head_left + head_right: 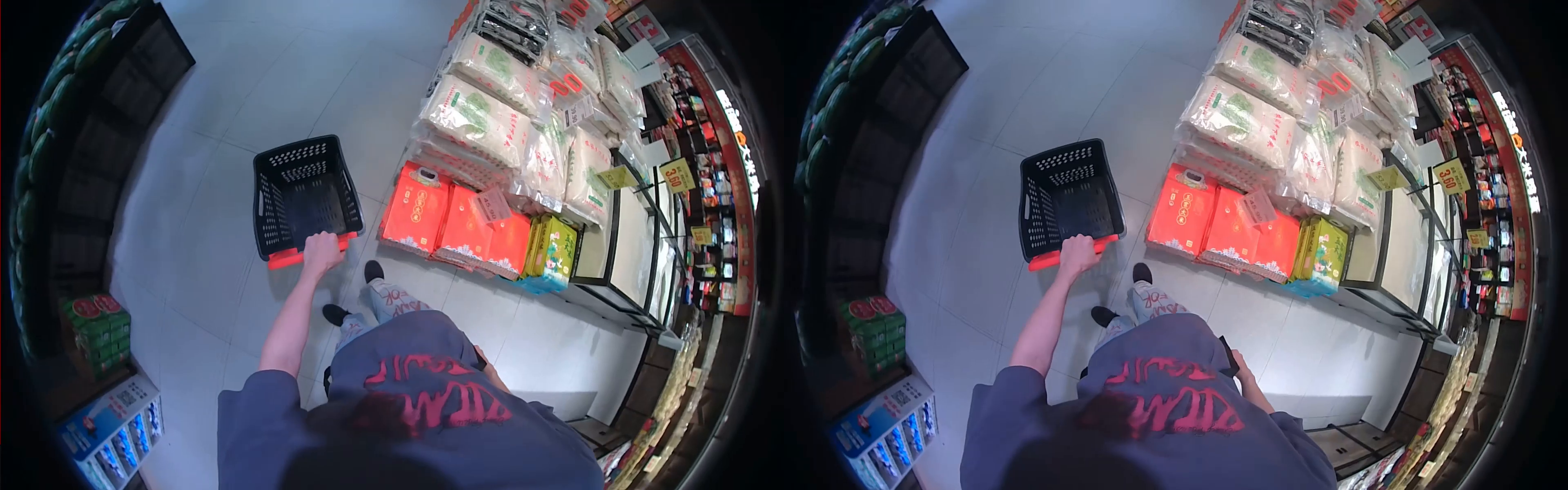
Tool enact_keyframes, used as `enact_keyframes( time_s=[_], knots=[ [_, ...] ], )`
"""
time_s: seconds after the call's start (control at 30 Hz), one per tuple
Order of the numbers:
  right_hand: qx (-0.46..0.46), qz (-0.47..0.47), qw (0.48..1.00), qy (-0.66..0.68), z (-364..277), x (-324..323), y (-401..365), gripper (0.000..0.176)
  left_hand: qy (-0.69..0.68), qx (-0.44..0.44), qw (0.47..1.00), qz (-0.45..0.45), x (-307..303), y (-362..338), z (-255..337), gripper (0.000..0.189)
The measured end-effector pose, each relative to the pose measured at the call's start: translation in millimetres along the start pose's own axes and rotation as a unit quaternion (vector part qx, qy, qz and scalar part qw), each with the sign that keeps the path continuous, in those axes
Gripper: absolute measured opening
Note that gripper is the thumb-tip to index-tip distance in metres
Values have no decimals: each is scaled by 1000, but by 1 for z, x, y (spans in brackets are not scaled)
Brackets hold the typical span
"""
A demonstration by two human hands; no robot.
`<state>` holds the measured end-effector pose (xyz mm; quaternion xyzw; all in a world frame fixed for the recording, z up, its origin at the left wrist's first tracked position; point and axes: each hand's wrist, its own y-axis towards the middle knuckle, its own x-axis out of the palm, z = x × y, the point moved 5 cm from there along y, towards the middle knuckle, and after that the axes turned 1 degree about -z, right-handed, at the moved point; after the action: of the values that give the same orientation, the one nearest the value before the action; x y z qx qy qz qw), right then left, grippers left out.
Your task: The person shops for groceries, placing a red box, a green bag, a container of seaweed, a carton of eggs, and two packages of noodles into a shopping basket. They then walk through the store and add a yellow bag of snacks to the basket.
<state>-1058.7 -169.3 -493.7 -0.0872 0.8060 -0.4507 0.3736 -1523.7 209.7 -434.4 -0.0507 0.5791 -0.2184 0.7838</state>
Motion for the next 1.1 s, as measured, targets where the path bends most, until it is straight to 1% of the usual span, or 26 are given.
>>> enact_keyframes(
  time_s=[0.13, 0.2, 0.23, 0.27, 0.33, 0.37, 0.4, 0.43, 0.47, 0.53, 0.6, 0.63, 0.67, 0.7, 0.73, 0.8, 0.83, 0.87, 0.93, 1.0, 1.07, 1.1],
  knots=[
    [-10, 34, 999, 17, -11, 33, 10, 39, 42, 15, 999, 2, -24, 52, -29, 33],
    [-15, 41, 998, 36, -35, 41, 37, 40, 34, 5, 998, -50, -35, 82, -43, 37],
    [34, 25, 998, 42, -54, 43, 54, 32, 41, 14, 997, -57, -39, 97, -48, 37],
    [29, 28, 998, 52, -77, 38, 68, 32, 48, 20, 996, -66, -44, 106, -53, 38],
    [55, -38, 996, 66, -129, 16, 103, 22, 52, 56, 997, -9, -40, 129, -73, 32],
    [69, -6, 996, 51, -147, 7, 127, 18, 62, 59, 996, -6, -47, 138, -77, 32],
    [58, 8, 997, 59, -174, -9, 144, 17, 74, 65, 994, -38, -52, 147, -79, 32],
    [27, 31, 996, 78, -205, -31, 159, 18, 83, 72, 992, -68, -60, 164, -80, 32],
    [-4, 57, 994, 95, -233, -53, 177, 18, 88, 76, 991, -63, -72, 180, -81, 32],
    [-34, 80, 978, 191, -274, -87, 216, 19, 78, 99, 989, -83, -84, 196, -86, 32],
    [-111, 109, 960, 233, -319, -129, 234, 18, 89, 108, 987, -73, -100, 221, -85, 32],
    [-108, 112, 959, 236, -337, -146, 238, 18, 96, 109, 985, -89, -108, 235, -86, 34],
    [-105, 132, 944, 283, -354, -162, 240, 18, 104, 111, 983, -106, -117, 250, -87, 35],
    [-102, 153, 926, 329, -364, -170, 244, 18, 108, 117, 981, -108, -125, 267, -90, 35],
    [-97, 157, 924, 335, -371, -170, 245, 18, 108, 118, 981, -107, -134, 285, -93, 36],
    [-53, 198, 927, 314, -375, -178, 245, 17, 106, 125, 981, -104, -145, 319, -99, 37],
    [-28, 198, 927, 316, -370, -170, 249, 16, 98, 147, 981, -80, -149, 339, -104, 39],
    [-4, 198, 927, 318, -361, -156, 252, 15, 90, 168, 980, -54, -157, 358, -108, 41],
    [24, 189, 941, 280, -342, -119, 258, 15, 84, 181, 978, -56, -174, 391, -111, 44],
    [114, 190, 915, 338, -352, -87, 242, 15, 80, 196, 976, -56, -197, 423, -111, 48],
    [202, 177, 900, 345, -366, -52, 223, 15, 60, 214, 973, -58, -222, 451, -112, 56],
    [233, 163, 893, 348, -385, -41, 214, 15, 54, 217, 973, -65, -225, 469, -117, 53]
  ],
)
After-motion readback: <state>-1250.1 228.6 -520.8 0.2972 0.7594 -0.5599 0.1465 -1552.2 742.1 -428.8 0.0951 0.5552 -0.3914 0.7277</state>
